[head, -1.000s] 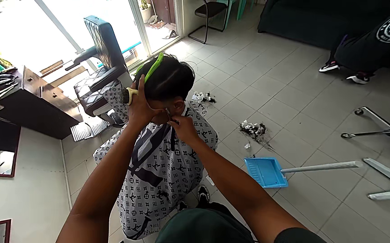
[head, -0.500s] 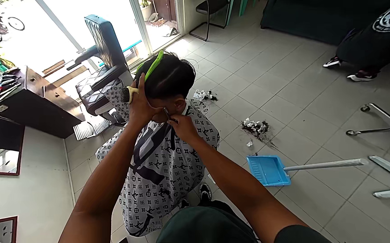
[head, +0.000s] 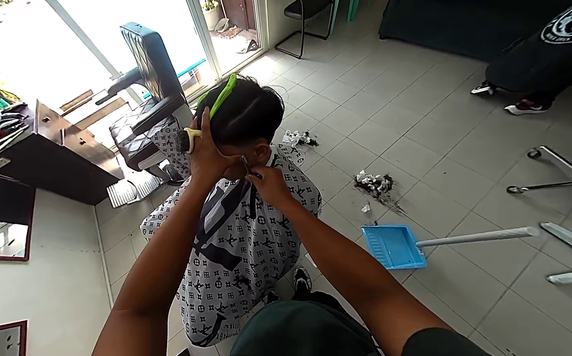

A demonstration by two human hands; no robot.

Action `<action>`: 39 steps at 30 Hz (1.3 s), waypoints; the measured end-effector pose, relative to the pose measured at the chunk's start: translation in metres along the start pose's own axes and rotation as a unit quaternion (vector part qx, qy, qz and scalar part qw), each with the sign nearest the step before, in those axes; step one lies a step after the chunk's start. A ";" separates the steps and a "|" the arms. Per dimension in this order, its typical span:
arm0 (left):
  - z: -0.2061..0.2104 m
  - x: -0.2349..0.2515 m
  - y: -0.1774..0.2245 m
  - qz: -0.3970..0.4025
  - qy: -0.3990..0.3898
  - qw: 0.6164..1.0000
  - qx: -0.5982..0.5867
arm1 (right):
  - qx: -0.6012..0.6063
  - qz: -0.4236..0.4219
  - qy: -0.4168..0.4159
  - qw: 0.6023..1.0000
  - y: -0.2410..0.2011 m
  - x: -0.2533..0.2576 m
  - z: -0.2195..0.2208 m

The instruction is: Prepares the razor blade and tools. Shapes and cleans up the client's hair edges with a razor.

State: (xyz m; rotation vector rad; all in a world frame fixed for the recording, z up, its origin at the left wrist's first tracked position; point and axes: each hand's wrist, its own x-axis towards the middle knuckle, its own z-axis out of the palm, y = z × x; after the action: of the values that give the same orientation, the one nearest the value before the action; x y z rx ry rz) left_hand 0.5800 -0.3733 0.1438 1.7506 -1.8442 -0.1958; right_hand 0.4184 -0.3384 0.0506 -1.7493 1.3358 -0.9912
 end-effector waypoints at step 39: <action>-0.001 0.003 -0.006 0.009 -0.002 1.000 -0.005 | 0.014 0.023 -0.018 0.999 0.002 0.005 0.001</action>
State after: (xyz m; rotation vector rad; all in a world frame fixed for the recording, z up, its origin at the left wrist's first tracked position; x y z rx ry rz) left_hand 0.5856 -0.3764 0.1424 1.7270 -1.8584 -0.1999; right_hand 0.4191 -0.3434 0.0488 -1.6998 1.3275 -0.9441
